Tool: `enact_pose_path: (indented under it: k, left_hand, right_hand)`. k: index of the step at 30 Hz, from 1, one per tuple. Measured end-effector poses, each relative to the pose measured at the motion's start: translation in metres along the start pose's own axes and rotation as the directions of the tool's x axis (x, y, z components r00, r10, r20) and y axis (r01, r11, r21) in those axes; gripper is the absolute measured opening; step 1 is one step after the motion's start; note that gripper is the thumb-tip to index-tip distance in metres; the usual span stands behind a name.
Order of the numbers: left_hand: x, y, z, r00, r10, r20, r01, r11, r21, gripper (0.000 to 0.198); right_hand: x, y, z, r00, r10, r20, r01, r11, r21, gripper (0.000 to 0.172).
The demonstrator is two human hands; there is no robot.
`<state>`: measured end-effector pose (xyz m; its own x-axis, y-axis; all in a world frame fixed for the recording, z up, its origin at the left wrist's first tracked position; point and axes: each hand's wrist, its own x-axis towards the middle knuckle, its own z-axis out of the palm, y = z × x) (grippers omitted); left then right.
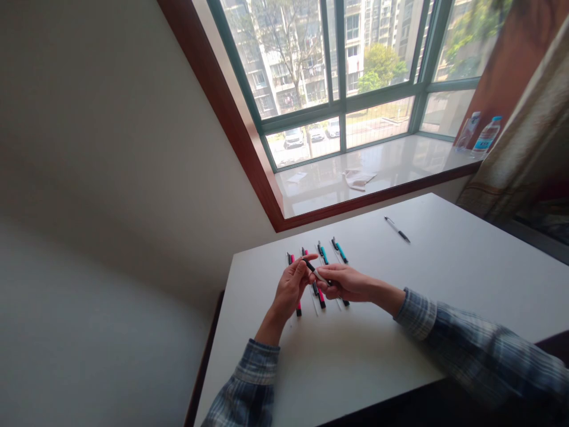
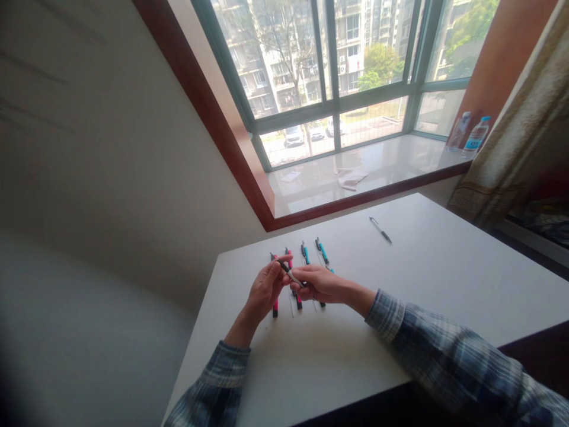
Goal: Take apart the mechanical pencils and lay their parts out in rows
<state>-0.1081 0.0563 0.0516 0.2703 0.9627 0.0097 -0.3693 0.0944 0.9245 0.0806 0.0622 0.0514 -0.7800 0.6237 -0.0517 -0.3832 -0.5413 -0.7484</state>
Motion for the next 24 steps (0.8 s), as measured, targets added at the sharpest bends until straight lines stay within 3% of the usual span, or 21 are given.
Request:
enact_pose_path:
  k: [7,18,24]
  left_hand:
    - [-0.003,0.002,0.003,0.995,-0.03,0.096,0.032,0.999,-0.02,0.046]
    - [-0.002,-0.001,0.013,0.999,-0.004,0.048,0.006,0.999,-0.04,0.041]
    - [0.0,0.0,0.017,1.0,0.009,0.023,-0.008,1.0,-0.03,0.041]
  right_hand:
    - [-0.003,0.0,-0.006,0.994,0.026,0.103,-0.024,0.999,-0.024,0.036]
    - [0.009,0.015,-0.004,0.989,-0.113,-0.097,0.099,0.985,-0.14,0.048]
    - [0.009,0.015,-0.001,0.96,-0.236,-0.151,0.176,0.927,-0.33,0.052]
